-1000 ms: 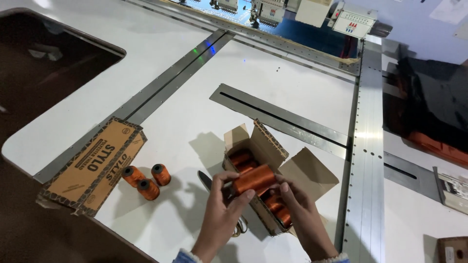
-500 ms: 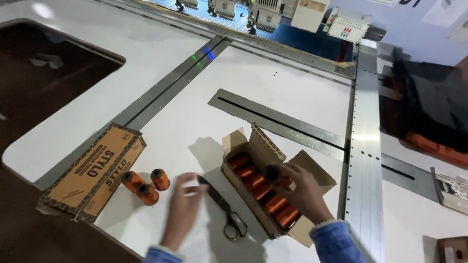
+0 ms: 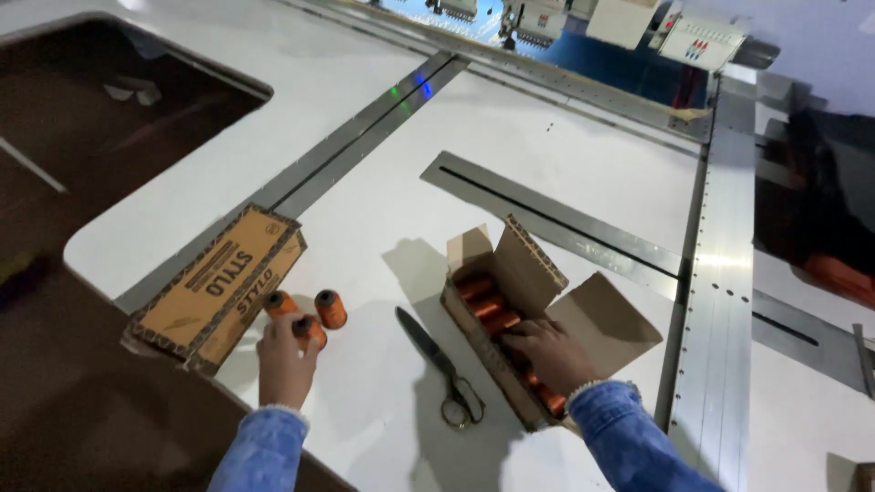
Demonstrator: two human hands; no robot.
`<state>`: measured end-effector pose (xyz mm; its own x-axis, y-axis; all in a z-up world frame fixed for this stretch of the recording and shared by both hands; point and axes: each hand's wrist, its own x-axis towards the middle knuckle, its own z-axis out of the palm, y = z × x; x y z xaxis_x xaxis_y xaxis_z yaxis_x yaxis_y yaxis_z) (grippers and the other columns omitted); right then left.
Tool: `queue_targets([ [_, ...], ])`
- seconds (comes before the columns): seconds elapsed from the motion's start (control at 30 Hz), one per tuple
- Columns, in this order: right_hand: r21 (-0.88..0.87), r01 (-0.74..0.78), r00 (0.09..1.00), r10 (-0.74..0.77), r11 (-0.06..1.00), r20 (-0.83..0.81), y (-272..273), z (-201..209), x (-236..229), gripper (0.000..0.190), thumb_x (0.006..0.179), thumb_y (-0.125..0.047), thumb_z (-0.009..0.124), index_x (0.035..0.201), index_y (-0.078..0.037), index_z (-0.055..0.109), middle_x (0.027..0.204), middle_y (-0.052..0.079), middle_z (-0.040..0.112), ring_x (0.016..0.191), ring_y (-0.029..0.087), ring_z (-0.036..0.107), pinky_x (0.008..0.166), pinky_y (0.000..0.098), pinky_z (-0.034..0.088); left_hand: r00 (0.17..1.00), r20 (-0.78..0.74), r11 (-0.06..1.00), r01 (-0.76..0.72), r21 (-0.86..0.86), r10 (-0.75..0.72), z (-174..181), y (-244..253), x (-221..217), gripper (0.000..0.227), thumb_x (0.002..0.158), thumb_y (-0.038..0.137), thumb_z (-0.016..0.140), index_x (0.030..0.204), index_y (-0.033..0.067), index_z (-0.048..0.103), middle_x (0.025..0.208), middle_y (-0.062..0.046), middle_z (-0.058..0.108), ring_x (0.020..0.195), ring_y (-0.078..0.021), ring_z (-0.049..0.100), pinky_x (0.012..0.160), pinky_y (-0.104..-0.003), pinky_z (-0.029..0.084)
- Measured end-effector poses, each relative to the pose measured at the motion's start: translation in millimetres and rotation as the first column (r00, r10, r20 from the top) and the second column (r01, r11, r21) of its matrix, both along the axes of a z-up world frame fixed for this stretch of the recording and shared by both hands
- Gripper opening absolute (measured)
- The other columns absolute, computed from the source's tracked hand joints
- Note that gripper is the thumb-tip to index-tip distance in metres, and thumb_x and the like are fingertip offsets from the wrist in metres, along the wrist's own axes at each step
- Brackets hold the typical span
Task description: Unpacking orange thread spools from a box and using scissors to remove the plastic wrapping.
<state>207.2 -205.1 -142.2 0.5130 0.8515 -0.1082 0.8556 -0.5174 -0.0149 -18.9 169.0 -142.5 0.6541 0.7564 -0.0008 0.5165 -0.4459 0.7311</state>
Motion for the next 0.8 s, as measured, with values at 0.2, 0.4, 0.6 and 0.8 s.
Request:
queue_targets([
  [0.2, -0.121, 0.204, 0.971, -0.216, 0.972, -0.101, 15.7, 52.6, -32.3, 0.054, 0.092, -0.006, 0.061, 0.142, -0.027, 0.058, 0.150, -0.002, 0.054, 0.142, 0.023, 0.044, 0.119, 0.0511, 0.030, 0.991, -0.126, 0.974, 0.072, 0.215, -0.046, -32.5, 9.7, 14.9, 0.054, 0.089, 0.007, 0.070, 0.139, 0.0116, 0.051, 0.150, -0.016, 0.041, 0.116, -0.0469, 0.052, 0.089, -0.061, 0.055],
  [0.4, 0.440, 0.401, 0.916, -0.353, 0.803, -0.190, 18.0, 85.9, -71.6, 0.022, 0.067, 0.003, 0.064, 0.060, -0.017, 0.071, 0.079, -0.007, 0.079, 0.068, 0.018, 0.069, 0.077, 0.0375, 0.051, 0.974, -0.225, 0.969, 0.048, 0.241, 0.008, -29.9, -2.4, 14.7, 0.042, 0.084, 0.018, 0.080, 0.120, 0.0093, 0.059, 0.126, -0.017, 0.053, 0.100, -0.0399, 0.068, 0.072, -0.053, 0.062],
  [0.6, 0.646, 0.416, 0.909, -0.279, 0.641, -0.308, 24.4, 79.6, -95.1, 0.033, 0.060, 0.018, 0.049, 0.062, -0.012, 0.062, 0.072, 0.000, 0.066, 0.067, 0.019, 0.059, 0.058, 0.0336, 0.047, 0.963, -0.256, 0.989, 0.108, 0.102, -0.078, 11.2, -42.6, 1.7, 0.050, 0.087, 0.024, 0.080, 0.128, 0.0087, 0.055, 0.125, -0.016, 0.063, 0.110, -0.0365, 0.066, 0.089, -0.050, 0.059],
  [0.8, 0.575, 0.588, 0.763, -0.155, 0.568, -0.628, 51.7, 127.0, -118.8, 0.022, 0.089, -0.010, 0.063, 0.106, -0.013, 0.076, 0.098, -0.001, 0.081, 0.088, 0.011, 0.074, 0.074, 0.0276, 0.057, 0.979, 0.023, 0.952, 0.203, -0.229, -0.203, 117.2, -111.1, -5.0, 0.056, 0.087, 0.026, 0.077, 0.137, 0.0104, 0.056, 0.143, -0.013, 0.061, 0.135, -0.0277, 0.060, 0.112, -0.045, 0.051],
])
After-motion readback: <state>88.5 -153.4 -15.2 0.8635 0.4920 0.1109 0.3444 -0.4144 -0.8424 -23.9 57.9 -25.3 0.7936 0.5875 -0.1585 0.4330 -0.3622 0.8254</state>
